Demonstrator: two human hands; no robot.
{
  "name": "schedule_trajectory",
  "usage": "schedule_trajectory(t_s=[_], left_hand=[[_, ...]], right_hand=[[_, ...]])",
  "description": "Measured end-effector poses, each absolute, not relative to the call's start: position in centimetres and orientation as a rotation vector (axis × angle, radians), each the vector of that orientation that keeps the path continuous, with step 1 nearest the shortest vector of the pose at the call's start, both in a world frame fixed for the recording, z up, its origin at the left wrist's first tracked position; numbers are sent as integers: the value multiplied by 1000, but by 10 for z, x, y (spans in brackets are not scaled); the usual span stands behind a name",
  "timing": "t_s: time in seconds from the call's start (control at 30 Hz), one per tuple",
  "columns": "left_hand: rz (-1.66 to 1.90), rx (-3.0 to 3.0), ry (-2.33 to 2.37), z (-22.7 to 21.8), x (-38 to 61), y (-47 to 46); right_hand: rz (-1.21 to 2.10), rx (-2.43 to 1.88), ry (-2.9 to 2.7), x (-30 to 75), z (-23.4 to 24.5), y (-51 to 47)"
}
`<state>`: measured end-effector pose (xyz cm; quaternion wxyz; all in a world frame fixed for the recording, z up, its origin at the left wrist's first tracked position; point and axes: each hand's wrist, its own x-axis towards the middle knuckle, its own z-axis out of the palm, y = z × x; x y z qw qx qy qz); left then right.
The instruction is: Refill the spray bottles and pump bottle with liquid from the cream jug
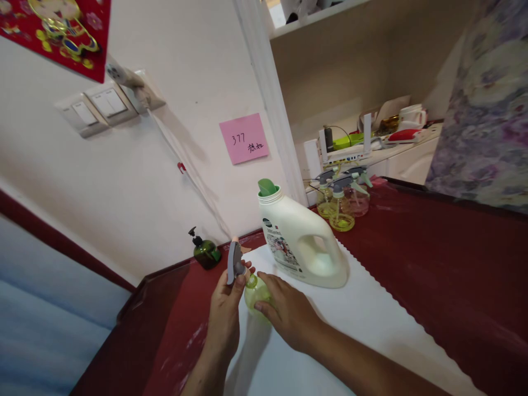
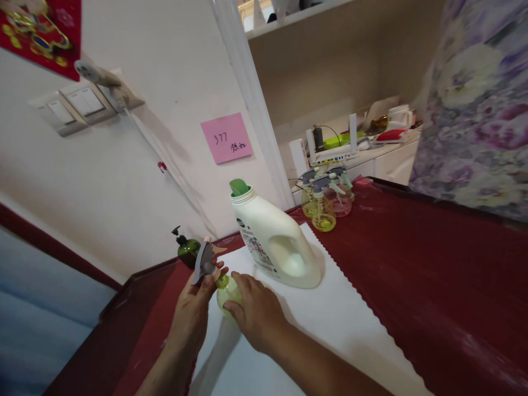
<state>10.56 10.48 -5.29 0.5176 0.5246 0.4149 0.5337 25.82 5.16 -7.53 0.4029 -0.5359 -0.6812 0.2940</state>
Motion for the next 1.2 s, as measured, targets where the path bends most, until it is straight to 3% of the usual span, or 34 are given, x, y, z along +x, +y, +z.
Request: schedule_trajectory(t_s=[1.2], left_hand=[[1179, 1589, 1069, -59, 108, 100]], right_hand=[[761, -1340, -1678, 258, -75, 52]])
